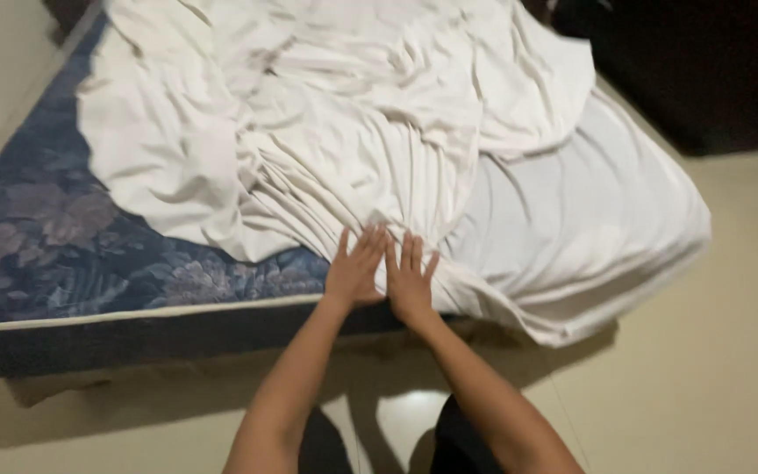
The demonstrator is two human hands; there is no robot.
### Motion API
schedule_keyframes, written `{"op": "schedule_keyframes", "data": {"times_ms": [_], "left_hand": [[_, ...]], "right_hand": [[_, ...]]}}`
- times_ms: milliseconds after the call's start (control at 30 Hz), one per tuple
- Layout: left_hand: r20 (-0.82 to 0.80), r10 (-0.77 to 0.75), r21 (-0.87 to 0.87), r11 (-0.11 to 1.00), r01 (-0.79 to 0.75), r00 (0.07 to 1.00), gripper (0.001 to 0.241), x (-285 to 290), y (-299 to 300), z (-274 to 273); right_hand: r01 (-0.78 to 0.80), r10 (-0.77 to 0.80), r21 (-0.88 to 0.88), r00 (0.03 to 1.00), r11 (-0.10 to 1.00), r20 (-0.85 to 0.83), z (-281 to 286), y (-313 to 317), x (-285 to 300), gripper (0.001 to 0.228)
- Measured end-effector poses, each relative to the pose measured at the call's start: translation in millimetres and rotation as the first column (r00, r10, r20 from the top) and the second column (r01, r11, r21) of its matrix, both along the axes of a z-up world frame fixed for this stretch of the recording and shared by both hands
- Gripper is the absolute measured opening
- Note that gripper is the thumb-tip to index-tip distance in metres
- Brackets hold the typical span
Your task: The person smooths a white fitted sheet over a blue patterned mattress. They pull the elasticized edges of the sheet over the corners and sides of the mattress, tucking and adjusting the fabric to fit snugly.
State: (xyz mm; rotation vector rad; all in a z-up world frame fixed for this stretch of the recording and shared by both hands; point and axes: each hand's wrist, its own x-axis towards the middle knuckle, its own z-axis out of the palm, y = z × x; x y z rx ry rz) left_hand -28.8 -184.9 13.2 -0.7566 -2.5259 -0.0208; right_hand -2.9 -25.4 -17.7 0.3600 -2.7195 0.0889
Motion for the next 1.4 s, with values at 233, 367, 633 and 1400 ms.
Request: {"op": "schedule_keyframes", "data": {"times_ms": [233,367,633,1400], "left_hand": [[0.050,0.024,0.010,1.000,-0.025,0.998,0.123,11.3,2.7,1.6],[0.059,-0.001,-0.017,1.000,0.002,0.998,0.121,8.1,1.3,7.9],[0.119,0.020,-0.025,1.000,-0.017,0.993,0.123,8.2,-4.9,1.8],[0.257,-0.128,-0.267,0.943,0.198,0.958,0.088,-22.7,-44.0,19.0]], "right_hand": [[-0.007,0.007,0.025,1.000,1.000,-0.010,14.4,-0.1,9.4,0.078],[0.019,-0.017,0.012,0.991,1.000,-0.135,-0.5,1.3,-3.4,0.074],[-0.038,0.038,-0.007,0.999,0.999,-0.034,-0.5,2.0,-2.1,0.074],[0.017,-0.011,-0.017,0.961,1.000,0.276,9.9,-20.3,-11.7,0.077]]}}
